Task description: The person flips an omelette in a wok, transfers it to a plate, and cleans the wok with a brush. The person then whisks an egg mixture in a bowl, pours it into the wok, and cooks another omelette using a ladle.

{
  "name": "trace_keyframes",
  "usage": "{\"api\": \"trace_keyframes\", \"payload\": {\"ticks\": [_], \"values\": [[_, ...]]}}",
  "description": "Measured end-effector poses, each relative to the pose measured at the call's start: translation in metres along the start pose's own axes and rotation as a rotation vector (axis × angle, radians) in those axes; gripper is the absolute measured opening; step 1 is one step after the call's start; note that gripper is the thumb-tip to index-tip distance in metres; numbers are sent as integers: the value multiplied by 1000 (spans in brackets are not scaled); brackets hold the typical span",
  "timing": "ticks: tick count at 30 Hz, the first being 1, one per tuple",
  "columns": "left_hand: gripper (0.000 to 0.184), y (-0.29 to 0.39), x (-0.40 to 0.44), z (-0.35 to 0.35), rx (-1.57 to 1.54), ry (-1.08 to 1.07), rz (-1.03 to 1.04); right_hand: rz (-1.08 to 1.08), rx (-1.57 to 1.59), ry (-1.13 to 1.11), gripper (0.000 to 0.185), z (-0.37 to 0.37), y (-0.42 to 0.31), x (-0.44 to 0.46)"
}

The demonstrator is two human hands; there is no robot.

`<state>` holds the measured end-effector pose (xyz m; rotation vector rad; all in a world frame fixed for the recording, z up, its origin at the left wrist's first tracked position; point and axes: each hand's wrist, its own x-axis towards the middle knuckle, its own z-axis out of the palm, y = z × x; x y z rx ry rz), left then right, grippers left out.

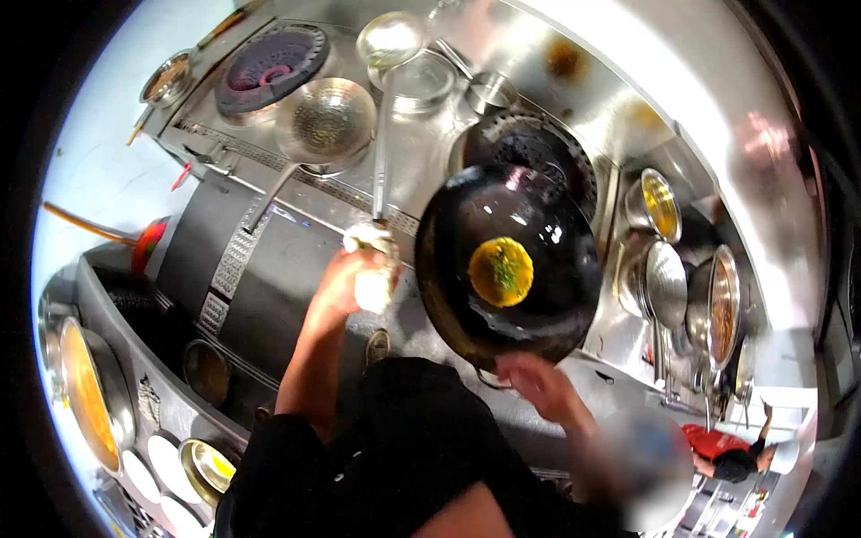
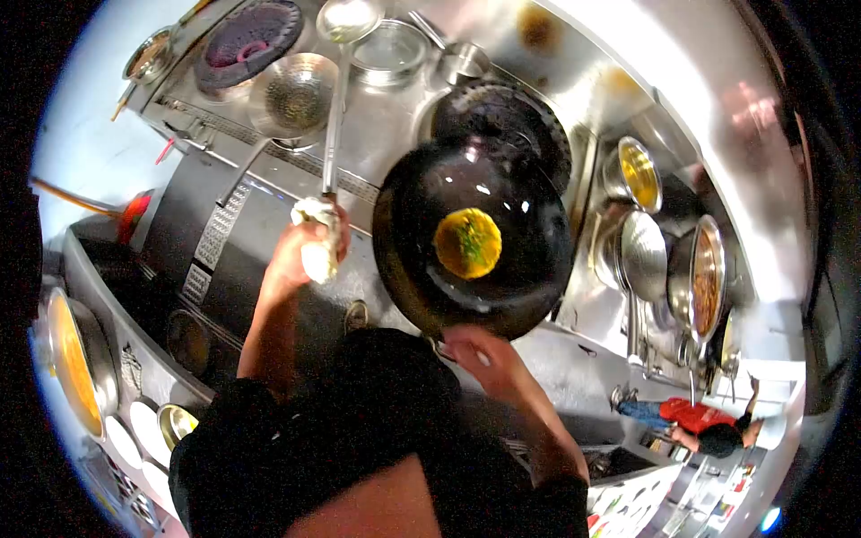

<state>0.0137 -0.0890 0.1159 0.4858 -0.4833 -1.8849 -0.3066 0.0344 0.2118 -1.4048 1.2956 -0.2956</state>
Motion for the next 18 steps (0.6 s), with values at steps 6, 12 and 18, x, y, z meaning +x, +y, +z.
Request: {"api": "trace_keyframes", "payload": {"ticks": [6, 12, 18], "values": [[32, -114, -1, 152, 285, -239, -166, -407, 944, 151, 47, -34, -9, 65], [35, -204, -67, 189, 487, -303, -522, -235, 1119, 582, 19, -120, 114, -49], [38, -239, -146, 87, 40, 774, -676, -134, 925, 690, 18, -158, 219, -147]]}}
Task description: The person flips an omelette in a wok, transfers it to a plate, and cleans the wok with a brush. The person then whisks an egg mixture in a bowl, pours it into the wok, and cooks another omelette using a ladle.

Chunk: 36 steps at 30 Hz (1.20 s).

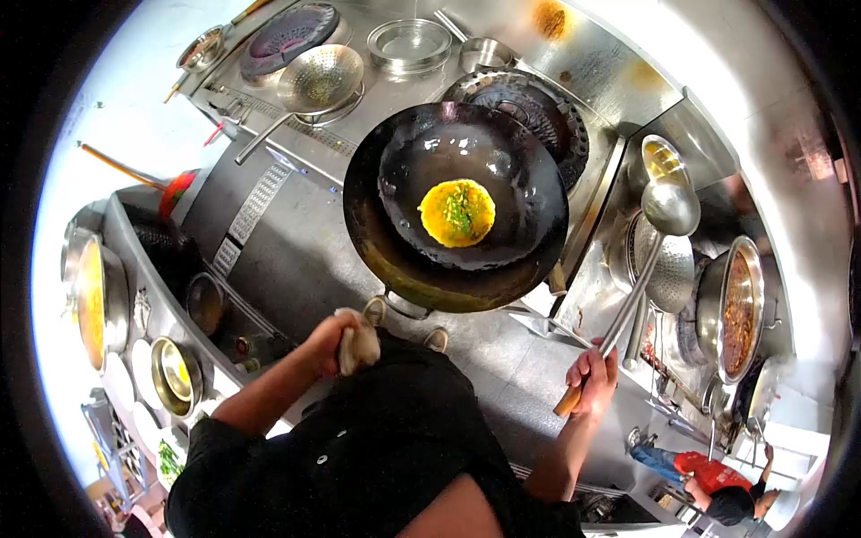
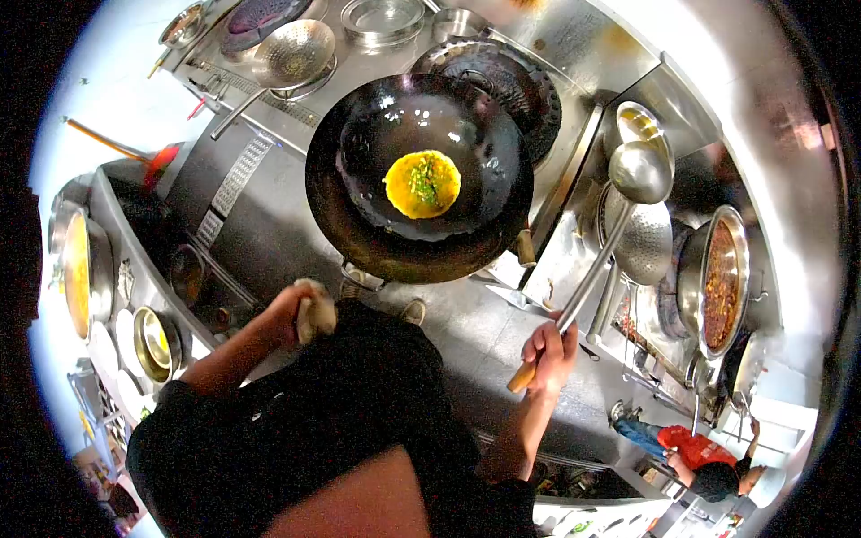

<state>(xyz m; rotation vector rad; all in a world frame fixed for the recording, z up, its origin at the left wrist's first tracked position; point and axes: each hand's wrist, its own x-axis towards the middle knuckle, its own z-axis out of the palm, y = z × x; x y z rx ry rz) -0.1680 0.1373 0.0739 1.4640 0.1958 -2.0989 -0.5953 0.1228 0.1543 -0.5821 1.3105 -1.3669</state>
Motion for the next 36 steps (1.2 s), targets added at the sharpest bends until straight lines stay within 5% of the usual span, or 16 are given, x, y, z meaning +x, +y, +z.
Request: {"api": "trace_keyframes", "payload": {"ticks": [5, 9, 15, 17, 26, 30, 33, 36], "values": [[36, 33, 14, 63, -62, -55, 132, -73, -173, 16, 28, -28, 71, -25], [28, 27, 43, 80, 224, 53, 173, 8, -182, 90, 29, -38, 112, -53], [20, 11, 81, 70, 210, 27, 145, 76, -230, 47, 30, -3, 103, -66], [18, 7, 93, 62, 325, -30, 278, 94, -298, 49, 29, 9, 95, -70], [14, 8, 105, 54, 114, -156, 95, 135, -424, 66, 30, 24, 89, -81], [13, 7, 95, 55, 266, -227, 191, 177, -633, 114, 30, 33, 76, -87], [14, 4, 100, 59, 49, -200, 78, 110, -799, 59, 32, 36, 65, -86], [16, 7, 88, 66, 65, -166, 95, 181, -825, -44, 45, 53, 44, -79]]}}
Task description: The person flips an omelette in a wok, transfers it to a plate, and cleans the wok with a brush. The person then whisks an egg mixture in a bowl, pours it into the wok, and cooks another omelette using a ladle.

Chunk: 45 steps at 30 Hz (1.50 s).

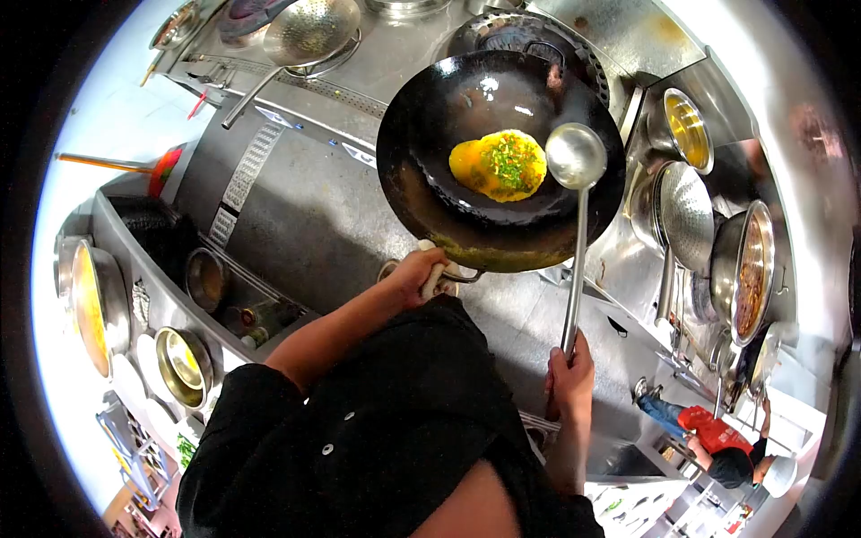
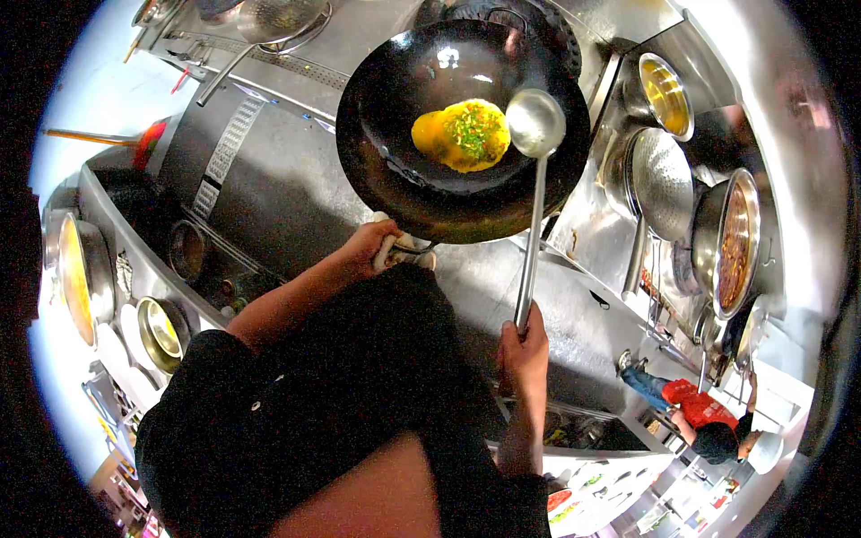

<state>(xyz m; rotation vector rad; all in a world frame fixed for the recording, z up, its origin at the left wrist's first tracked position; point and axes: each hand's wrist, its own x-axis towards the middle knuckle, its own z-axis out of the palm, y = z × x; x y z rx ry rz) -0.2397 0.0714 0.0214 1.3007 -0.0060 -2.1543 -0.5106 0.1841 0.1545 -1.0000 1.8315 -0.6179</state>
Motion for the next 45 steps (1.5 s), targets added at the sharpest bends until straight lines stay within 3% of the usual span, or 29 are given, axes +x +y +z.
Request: {"api": "trace_keyframes", "payload": {"ticks": [6, 9, 18, 22, 23, 25, 28, 31, 35, 39, 45], "values": [[19, -2, 3, -6, 3, -15, 44, -59, -350, -50, 58, 9, -37, 21], [19, -3, 9, -12, 29, -18, 58, 29, -318, -73, 58, 17, -51, 23], [13, -2, 9, -14, -48, 7, 42, 0, -281, -31, 59, 32, -52, 27], [17, 8, -12, -3, 33, 41, 53, -59, -450, -20, 61, 54, -31, 35], [16, 11, -19, 0, 40, 65, 65, -96, -383, -51, 61, 59, -25, 37], [15, 12, -22, 0, 45, 48, 93, 58, -77, -205, 61, 61, -54, 36], [15, 9, -16, -6, 41, -11, 114, -165, -329, -30, 60, 78, -34, 42], [16, 8, -14, -4, 14, 13, 109, -151, -339, -14, 61, 67, -36, 40], [17, 2, -2, -10, 9, 20, 86, -33, -362, -139, 60, 48, -38, 25], [16, 3, -6, -8, -19, 13, 120, -126, -409, -224, 61, 39, -47, 20], [14, 8, -17, -2, -5, 31, 117, -307, -954, -48, 67, 68, -41, 64]]}}
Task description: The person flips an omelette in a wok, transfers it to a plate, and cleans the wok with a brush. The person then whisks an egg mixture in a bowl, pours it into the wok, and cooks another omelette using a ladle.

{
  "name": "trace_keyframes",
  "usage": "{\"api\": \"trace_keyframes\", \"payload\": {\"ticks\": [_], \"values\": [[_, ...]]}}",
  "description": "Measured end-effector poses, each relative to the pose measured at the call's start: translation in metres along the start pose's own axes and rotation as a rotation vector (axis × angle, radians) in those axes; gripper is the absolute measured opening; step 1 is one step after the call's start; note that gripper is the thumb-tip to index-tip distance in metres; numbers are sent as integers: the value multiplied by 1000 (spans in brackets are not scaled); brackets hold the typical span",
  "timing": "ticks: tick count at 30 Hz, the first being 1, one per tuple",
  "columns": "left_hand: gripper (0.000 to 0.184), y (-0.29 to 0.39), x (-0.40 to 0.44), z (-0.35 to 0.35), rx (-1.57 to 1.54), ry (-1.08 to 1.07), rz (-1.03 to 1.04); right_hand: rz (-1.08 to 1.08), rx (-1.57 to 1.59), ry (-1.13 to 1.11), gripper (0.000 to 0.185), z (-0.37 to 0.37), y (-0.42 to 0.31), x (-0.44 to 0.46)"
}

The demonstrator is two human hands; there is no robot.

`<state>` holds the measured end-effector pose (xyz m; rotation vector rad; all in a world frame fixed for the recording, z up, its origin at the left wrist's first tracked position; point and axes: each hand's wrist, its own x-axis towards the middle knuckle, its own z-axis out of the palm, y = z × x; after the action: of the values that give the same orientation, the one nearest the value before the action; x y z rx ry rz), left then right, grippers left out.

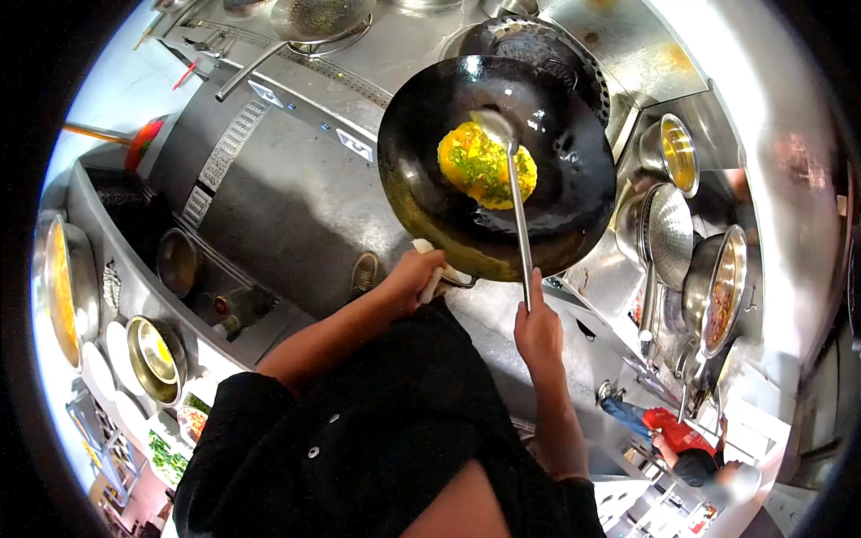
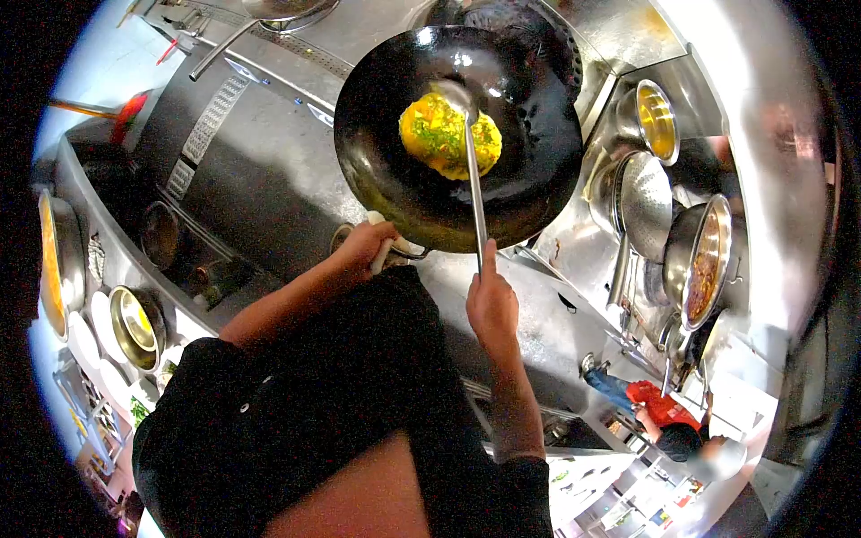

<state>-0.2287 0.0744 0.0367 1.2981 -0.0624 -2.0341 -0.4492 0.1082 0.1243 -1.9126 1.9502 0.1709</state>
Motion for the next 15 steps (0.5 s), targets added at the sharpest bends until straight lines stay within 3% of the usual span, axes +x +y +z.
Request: {"api": "trace_keyframes", "payload": {"ticks": [5, 9, 15], "values": [[13, 16, -19, 4, 50, 38, -10, -98, 154, 92, 69, -27, 24, -25], [16, 11, -15, -1, 25, 27, 3, 2, 375, 23, 65, -25, 41, -27], [23, 21, -24, -8, 49, -49, -27, 27, 354, -13, 61, -45, 41, -25]]}}
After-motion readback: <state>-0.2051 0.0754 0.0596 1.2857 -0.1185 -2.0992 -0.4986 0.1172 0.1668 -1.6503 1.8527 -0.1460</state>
